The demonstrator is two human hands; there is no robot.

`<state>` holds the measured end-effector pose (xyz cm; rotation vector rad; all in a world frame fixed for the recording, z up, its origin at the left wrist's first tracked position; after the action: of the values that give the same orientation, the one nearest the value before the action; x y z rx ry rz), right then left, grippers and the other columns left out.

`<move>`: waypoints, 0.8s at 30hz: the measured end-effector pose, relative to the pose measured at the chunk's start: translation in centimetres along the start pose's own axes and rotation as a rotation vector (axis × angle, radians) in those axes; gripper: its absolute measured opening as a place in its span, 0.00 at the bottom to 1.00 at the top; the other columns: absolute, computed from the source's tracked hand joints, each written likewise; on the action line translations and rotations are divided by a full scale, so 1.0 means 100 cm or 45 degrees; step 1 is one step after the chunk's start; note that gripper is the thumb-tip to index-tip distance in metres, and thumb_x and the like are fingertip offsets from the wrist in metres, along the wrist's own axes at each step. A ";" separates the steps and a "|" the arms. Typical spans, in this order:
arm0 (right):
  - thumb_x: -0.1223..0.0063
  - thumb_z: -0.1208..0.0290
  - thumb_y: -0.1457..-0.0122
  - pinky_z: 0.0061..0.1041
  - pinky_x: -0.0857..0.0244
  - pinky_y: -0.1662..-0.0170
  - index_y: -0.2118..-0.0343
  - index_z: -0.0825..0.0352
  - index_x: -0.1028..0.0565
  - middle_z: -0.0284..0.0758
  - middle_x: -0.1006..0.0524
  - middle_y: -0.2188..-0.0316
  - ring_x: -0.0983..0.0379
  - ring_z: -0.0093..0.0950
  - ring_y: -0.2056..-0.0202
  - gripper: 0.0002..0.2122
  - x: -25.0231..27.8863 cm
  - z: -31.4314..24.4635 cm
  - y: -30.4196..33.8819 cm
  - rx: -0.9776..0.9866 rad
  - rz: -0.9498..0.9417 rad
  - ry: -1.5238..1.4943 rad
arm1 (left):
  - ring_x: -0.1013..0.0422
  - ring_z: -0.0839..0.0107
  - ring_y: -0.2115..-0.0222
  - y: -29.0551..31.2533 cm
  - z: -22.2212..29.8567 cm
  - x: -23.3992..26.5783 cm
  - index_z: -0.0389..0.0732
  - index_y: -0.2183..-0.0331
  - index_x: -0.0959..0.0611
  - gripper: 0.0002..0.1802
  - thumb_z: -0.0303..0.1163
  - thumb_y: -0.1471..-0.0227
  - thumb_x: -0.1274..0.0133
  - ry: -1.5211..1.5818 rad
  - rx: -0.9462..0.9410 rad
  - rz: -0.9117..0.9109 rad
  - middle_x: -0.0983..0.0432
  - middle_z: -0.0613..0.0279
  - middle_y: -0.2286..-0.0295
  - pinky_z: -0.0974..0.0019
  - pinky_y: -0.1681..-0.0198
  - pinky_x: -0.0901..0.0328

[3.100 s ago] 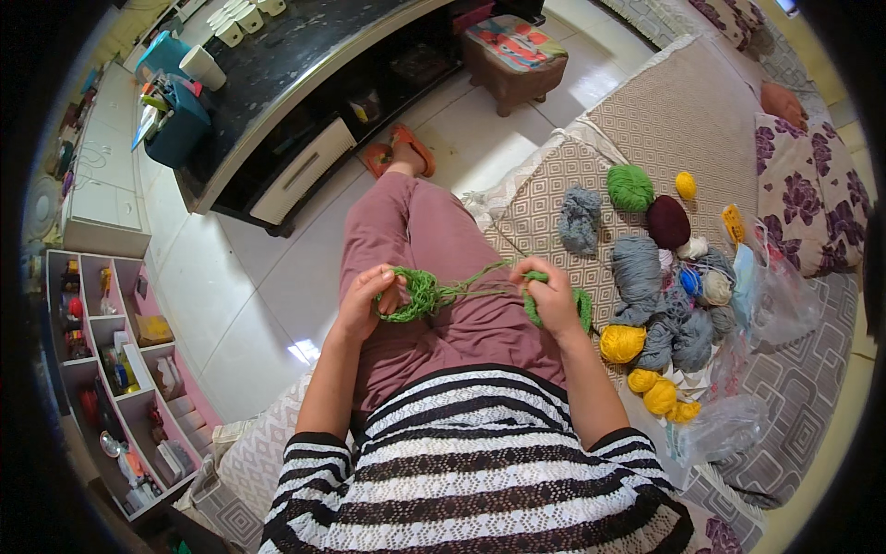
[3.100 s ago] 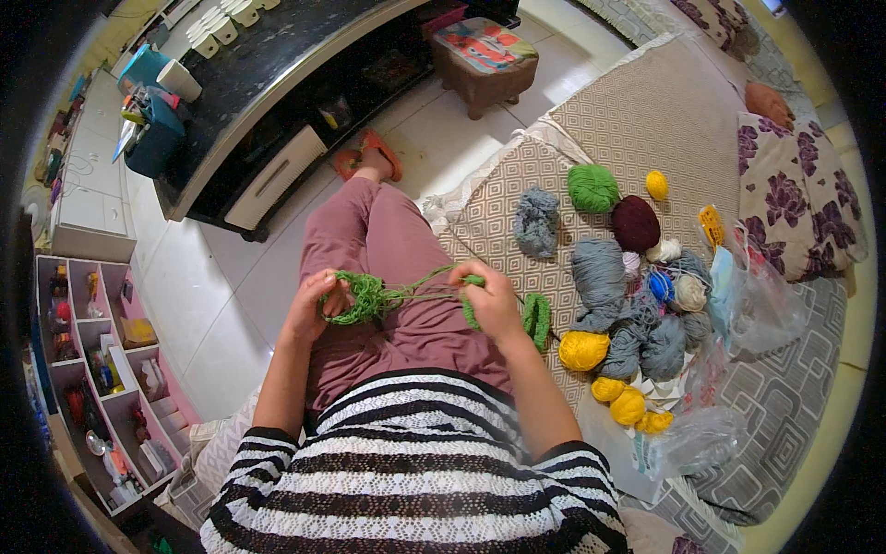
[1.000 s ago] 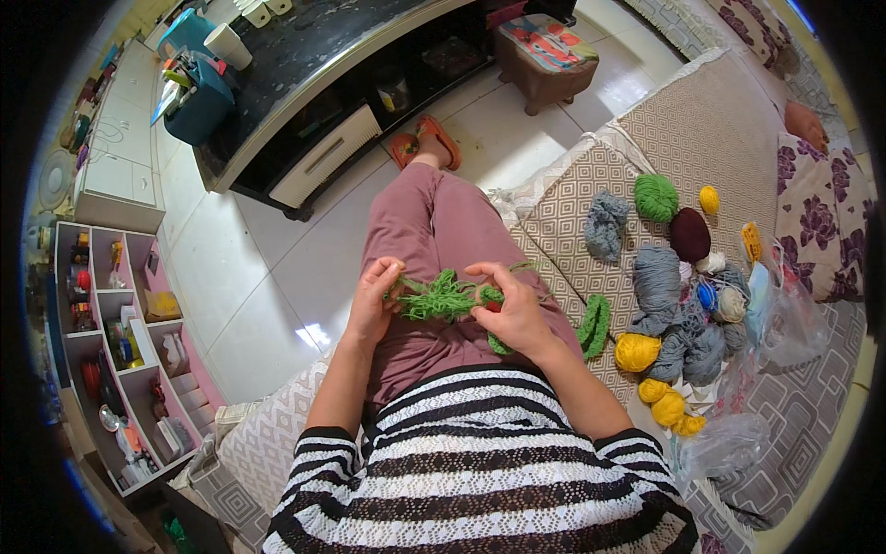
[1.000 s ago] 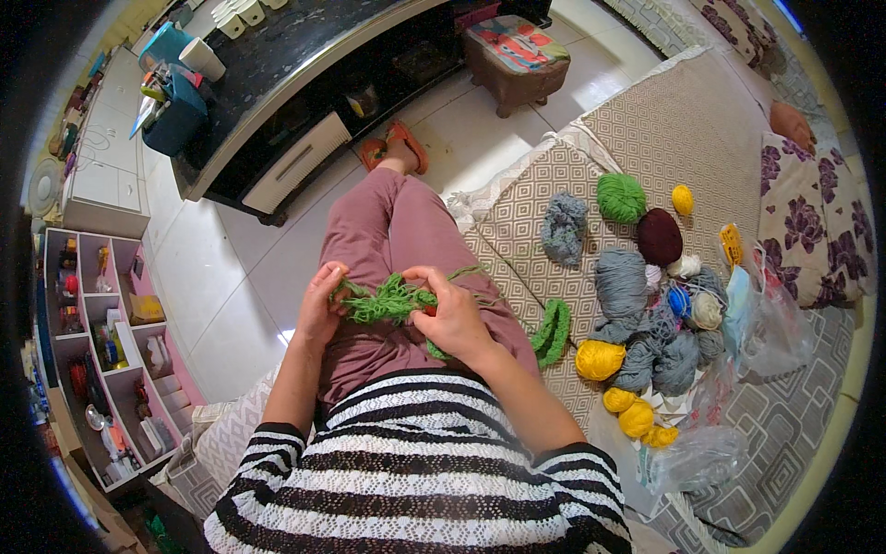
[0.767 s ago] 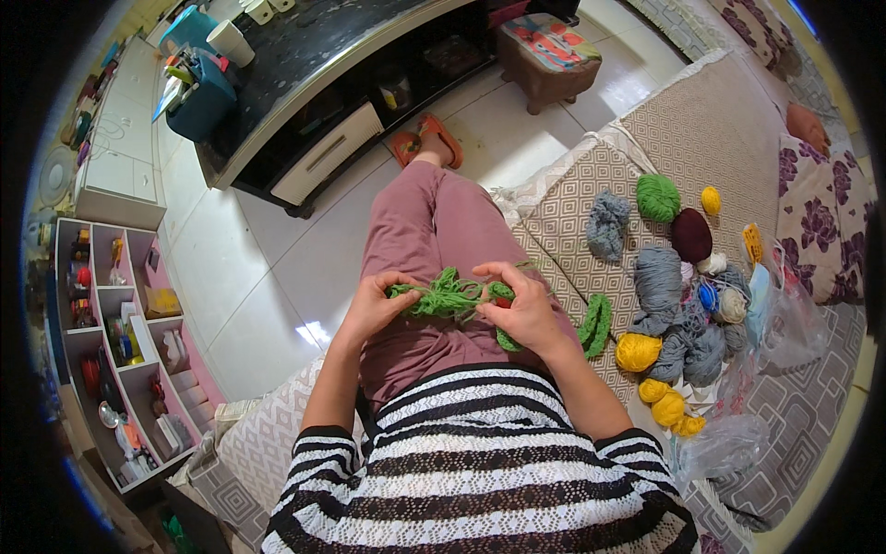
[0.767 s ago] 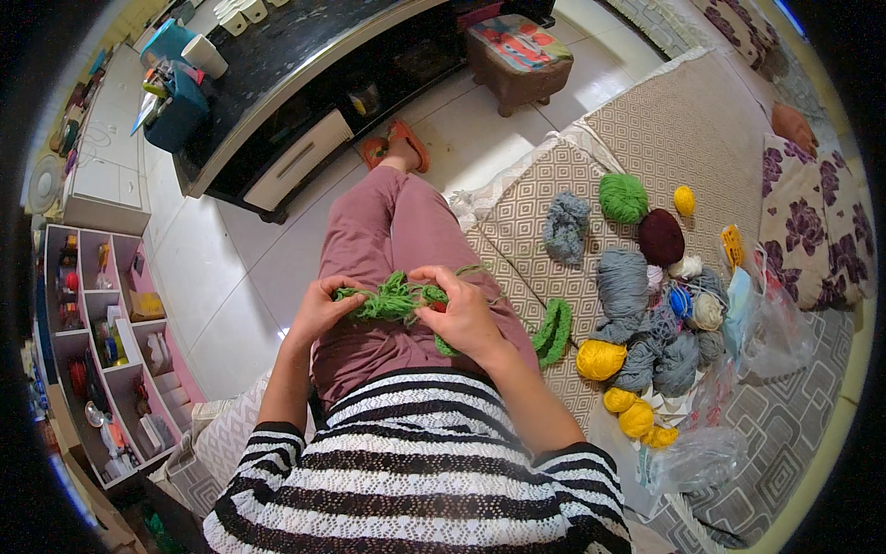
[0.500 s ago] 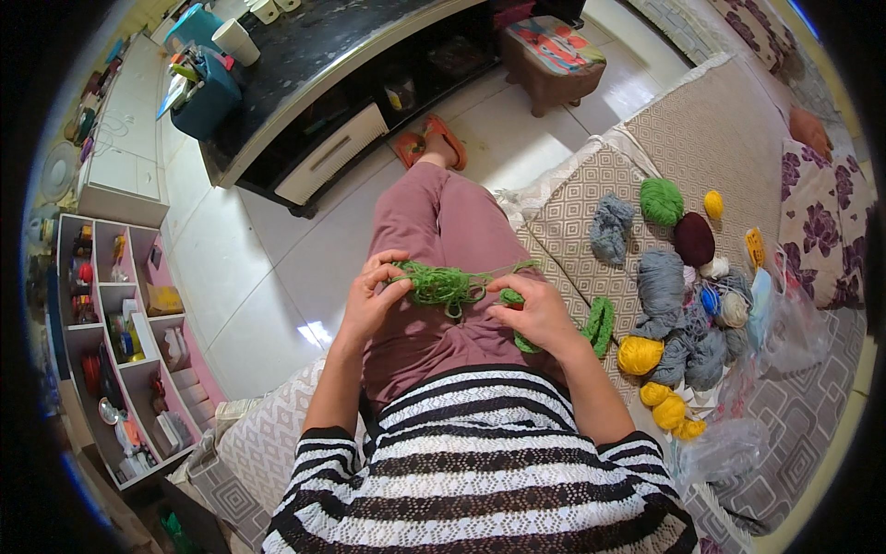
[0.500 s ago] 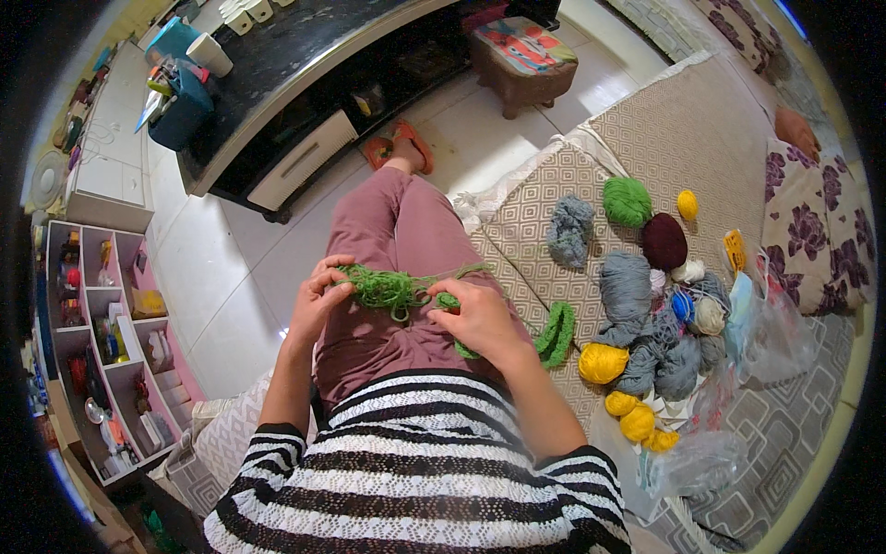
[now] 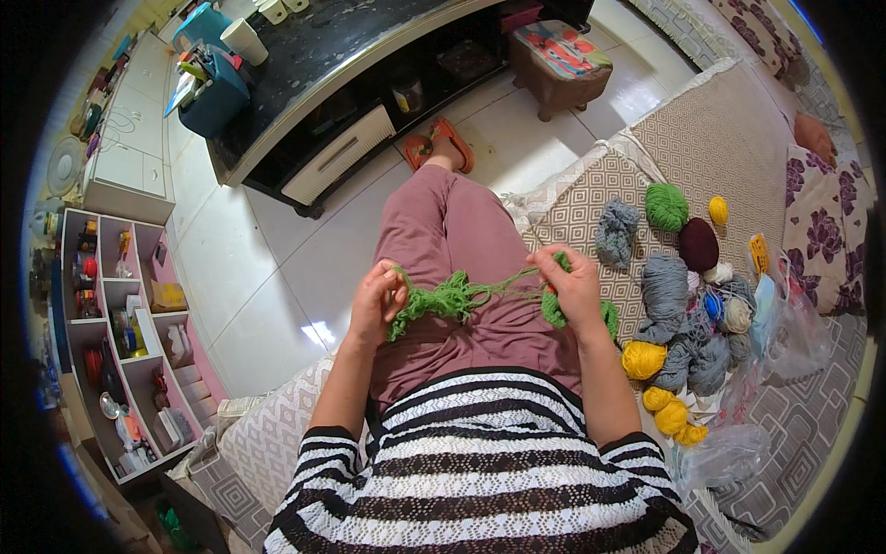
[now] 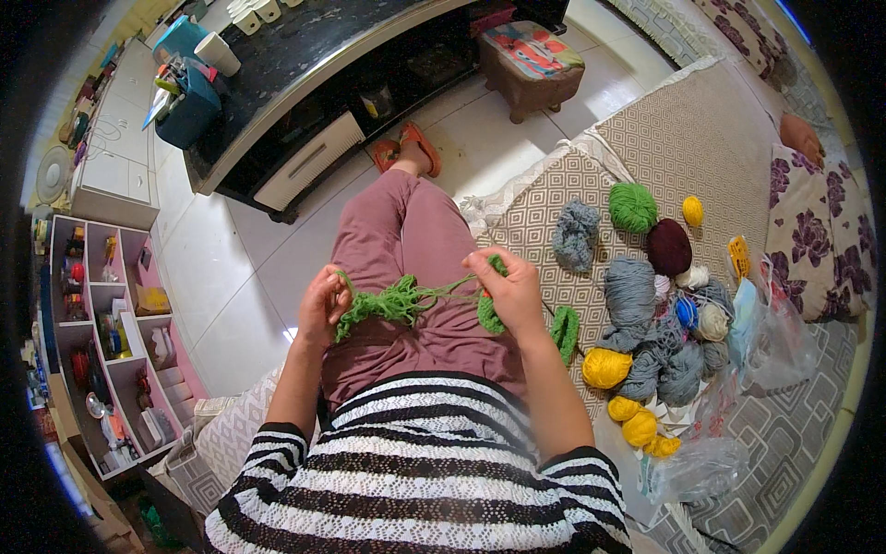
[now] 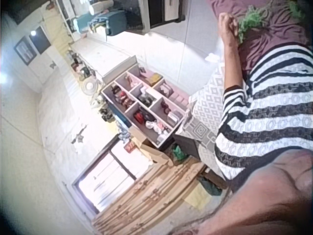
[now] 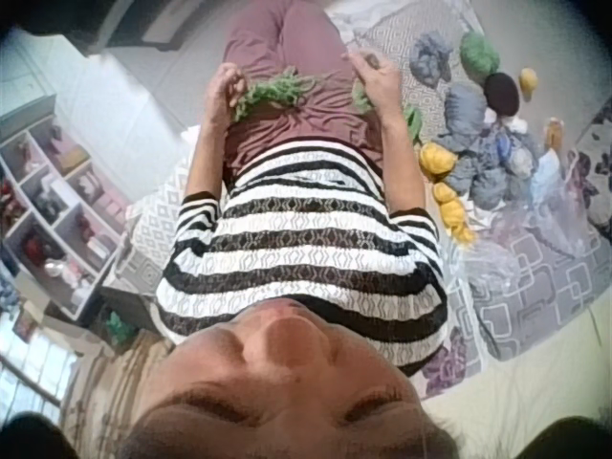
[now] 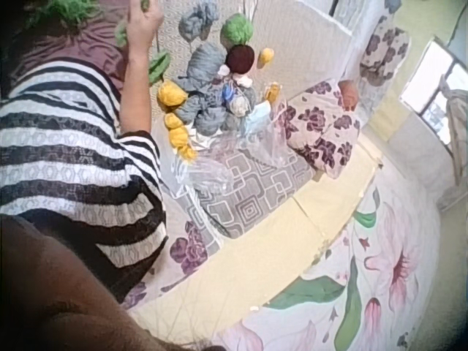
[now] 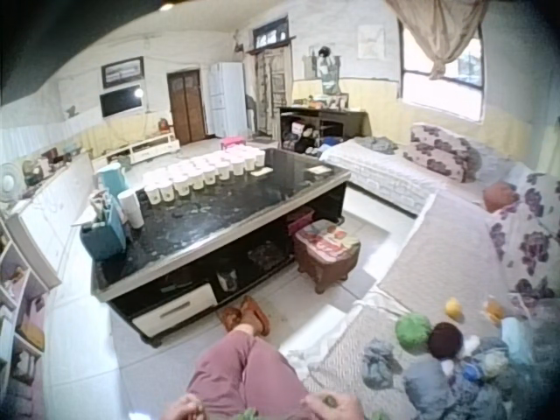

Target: The person works on a green yarn project by hand, looping and threading the yarn while seated.

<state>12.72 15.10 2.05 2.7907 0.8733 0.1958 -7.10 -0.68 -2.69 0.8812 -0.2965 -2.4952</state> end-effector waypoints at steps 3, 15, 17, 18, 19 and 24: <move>0.52 0.72 0.50 0.09 0.52 0.83 0.74 0.67 0.26 0.23 0.33 0.87 0.44 0.09 0.85 0.05 0.003 -0.007 -0.007 0.125 0.128 0.050 | 0.51 0.85 0.92 -0.001 0.000 -0.002 0.41 0.74 0.31 0.07 0.33 0.52 0.60 -0.149 -0.045 0.007 0.39 0.69 0.87 0.83 0.91 0.56; 0.45 0.75 0.61 0.22 0.38 0.72 0.71 0.64 0.27 0.34 0.29 0.76 0.31 0.26 0.75 0.11 -0.076 -0.013 0.008 0.598 -0.292 0.605 | 0.43 0.88 0.86 0.004 -0.006 -0.007 0.37 0.64 0.27 0.13 0.27 0.57 0.51 -0.130 0.024 0.038 0.33 0.71 0.78 0.86 0.87 0.49; 0.45 0.75 0.61 0.22 0.38 0.73 0.72 0.65 0.27 0.34 0.29 0.76 0.31 0.26 0.76 0.09 -0.079 -0.008 0.006 0.622 -0.300 0.635 | 0.35 0.82 0.76 0.005 0.000 -0.013 0.37 0.62 0.28 0.18 0.24 0.61 0.48 -0.181 -0.099 0.054 0.30 0.68 0.71 0.80 0.73 0.38; 0.45 0.75 0.61 0.21 0.39 0.73 0.74 0.65 0.27 0.34 0.29 0.77 0.31 0.26 0.76 0.08 -0.081 -0.008 0.005 0.646 -0.307 0.665 | 0.35 0.82 0.76 0.005 0.000 -0.012 0.37 0.62 0.28 0.18 0.24 0.61 0.48 -0.181 -0.102 0.054 0.30 0.68 0.71 0.80 0.73 0.38; 0.45 0.75 0.61 0.21 0.39 0.73 0.74 0.65 0.27 0.34 0.29 0.77 0.31 0.26 0.76 0.08 -0.080 -0.009 0.004 0.649 -0.308 0.665 | 0.35 0.79 0.71 0.005 0.000 -0.013 0.37 0.61 0.29 0.20 0.23 0.62 0.48 -0.188 -0.089 0.033 0.31 0.67 0.68 0.76 0.67 0.38; 0.47 0.73 0.58 0.21 0.40 0.73 0.78 0.67 0.27 0.35 0.29 0.80 0.31 0.27 0.77 0.04 -0.063 -0.012 -0.007 0.459 -0.223 0.303 | 0.34 0.76 0.67 0.005 -0.003 -0.011 0.37 0.60 0.30 0.22 0.22 0.63 0.48 -0.118 -0.050 0.032 0.31 0.66 0.64 0.74 0.61 0.39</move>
<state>7.00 12.25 2.63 3.0361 1.3222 0.3831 -5.97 -0.57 -2.20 0.7433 -0.2867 -2.5137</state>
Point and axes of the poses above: each hand's wrist, its own y-axis away from the middle knuckle, its own x-axis out of the back of the hand, z = x × y, the point moved 7 cm from there along -y, towards the middle knuckle
